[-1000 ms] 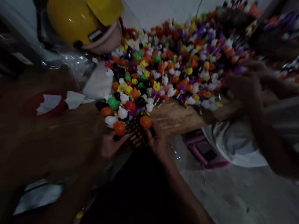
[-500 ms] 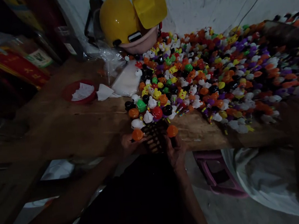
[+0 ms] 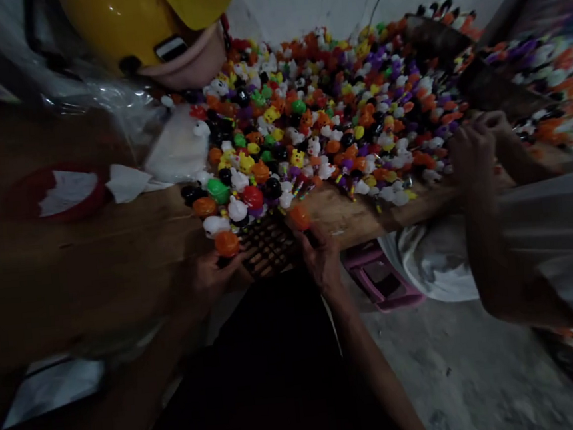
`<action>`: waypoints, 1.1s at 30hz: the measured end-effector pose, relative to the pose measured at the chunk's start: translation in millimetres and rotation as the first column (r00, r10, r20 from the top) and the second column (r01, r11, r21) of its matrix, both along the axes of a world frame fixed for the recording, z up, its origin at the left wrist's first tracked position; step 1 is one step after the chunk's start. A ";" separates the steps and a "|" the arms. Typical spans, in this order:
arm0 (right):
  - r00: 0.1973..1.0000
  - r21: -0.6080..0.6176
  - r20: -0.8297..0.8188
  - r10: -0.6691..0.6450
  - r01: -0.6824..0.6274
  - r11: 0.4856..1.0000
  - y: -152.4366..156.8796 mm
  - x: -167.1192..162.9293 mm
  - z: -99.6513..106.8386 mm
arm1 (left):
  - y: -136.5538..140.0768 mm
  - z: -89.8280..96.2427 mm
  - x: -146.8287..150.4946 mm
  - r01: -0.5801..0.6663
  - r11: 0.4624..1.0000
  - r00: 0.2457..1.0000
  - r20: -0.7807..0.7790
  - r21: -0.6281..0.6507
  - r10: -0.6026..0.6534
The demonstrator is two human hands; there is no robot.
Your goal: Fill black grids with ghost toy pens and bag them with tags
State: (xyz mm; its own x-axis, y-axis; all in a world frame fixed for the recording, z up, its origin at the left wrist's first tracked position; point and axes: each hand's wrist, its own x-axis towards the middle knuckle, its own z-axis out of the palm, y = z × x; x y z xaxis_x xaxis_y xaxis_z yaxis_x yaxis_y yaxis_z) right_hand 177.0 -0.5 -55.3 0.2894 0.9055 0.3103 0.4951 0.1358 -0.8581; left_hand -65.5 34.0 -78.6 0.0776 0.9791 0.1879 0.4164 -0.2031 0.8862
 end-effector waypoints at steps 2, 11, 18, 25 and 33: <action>1.000 -0.043 0.017 -0.009 0.010 0.999 -2.1 2.0 3.2 | -0.4 -1.5 1.3 0.002 1.000 0.999 0.044 -0.006 -0.001; 0.942 0.073 0.313 0.123 -0.153 0.985 -13.4 9.1 42.6 | 0.6 -8.3 -5.3 0.008 0.998 1.000 -0.008 0.067 -0.007; 0.789 -0.171 0.455 0.413 -0.378 0.910 4.8 -9.7 73.7 | 2.9 -11.0 -9.0 0.012 0.998 0.997 -0.076 0.064 -0.007; 0.852 -0.209 0.304 0.427 -0.377 0.902 48.1 -51.6 68.5 | 0.5 6.6 3.1 -0.027 0.999 0.996 0.079 -0.039 0.030; 0.941 0.110 -0.022 0.337 -0.333 0.936 37.0 -62.1 32.0 | -8.9 20.3 -5.9 -0.027 1.000 0.991 0.128 -0.012 0.029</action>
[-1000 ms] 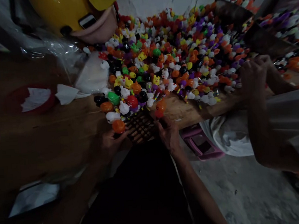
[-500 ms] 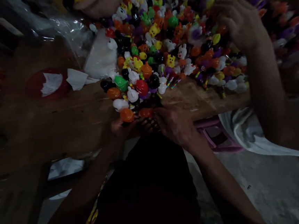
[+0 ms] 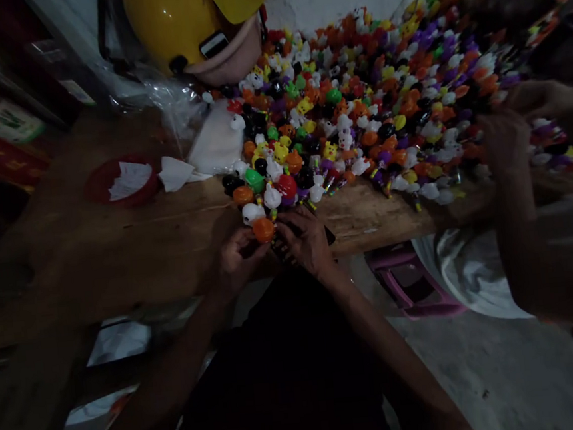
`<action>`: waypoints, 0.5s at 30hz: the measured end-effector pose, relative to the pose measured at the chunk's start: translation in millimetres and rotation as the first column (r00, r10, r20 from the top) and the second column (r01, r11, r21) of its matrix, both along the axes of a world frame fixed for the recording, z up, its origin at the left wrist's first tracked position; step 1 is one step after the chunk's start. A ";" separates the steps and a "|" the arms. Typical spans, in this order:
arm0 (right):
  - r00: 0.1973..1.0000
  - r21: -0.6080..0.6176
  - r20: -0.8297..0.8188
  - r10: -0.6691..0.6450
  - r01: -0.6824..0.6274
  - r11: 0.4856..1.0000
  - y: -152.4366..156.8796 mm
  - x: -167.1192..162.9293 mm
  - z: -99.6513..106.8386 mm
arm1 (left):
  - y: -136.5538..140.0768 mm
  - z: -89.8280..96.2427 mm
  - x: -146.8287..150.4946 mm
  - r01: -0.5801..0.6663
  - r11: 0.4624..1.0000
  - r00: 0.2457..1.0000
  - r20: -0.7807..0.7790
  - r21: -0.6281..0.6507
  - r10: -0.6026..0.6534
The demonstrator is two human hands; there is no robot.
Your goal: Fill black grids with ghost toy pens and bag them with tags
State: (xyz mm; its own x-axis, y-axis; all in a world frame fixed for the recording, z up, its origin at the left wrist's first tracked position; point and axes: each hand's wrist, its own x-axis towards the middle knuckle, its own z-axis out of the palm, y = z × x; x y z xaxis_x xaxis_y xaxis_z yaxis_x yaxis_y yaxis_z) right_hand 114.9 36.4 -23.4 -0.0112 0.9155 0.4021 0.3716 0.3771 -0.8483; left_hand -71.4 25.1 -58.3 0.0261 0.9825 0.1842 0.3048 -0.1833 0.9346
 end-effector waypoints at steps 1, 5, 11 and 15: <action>1.000 0.021 0.004 -0.016 0.016 1.000 -1.0 -0.3 -1.6 | -2.9 6.0 -4.6 -0.041 0.996 0.999 -0.019 0.082 0.043; 1.000 0.022 0.004 0.006 -0.006 1.000 -2.3 -2.4 -5.7 | 0.5 45.2 -17.4 -0.045 0.856 0.969 -0.185 0.516 0.163; 0.993 0.010 -0.020 0.113 -0.113 0.994 -2.4 -0.7 -10.0 | 32.3 69.1 12.1 0.271 0.749 0.889 -0.455 0.605 0.046; 0.980 -0.037 0.088 -0.180 0.184 0.982 8.4 46.0 -2.8 | 30.4 59.6 26.4 0.207 0.778 0.911 -0.406 0.593 0.067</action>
State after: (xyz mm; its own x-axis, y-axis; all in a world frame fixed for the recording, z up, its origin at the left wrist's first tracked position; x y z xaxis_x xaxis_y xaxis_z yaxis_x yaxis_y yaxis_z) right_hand 160.8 44.8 -26.2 0.1252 0.9223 0.3655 0.5015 0.2591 -0.8255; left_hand -45.1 55.5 1.3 0.2929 0.6514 0.6999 0.5723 -0.7059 0.4175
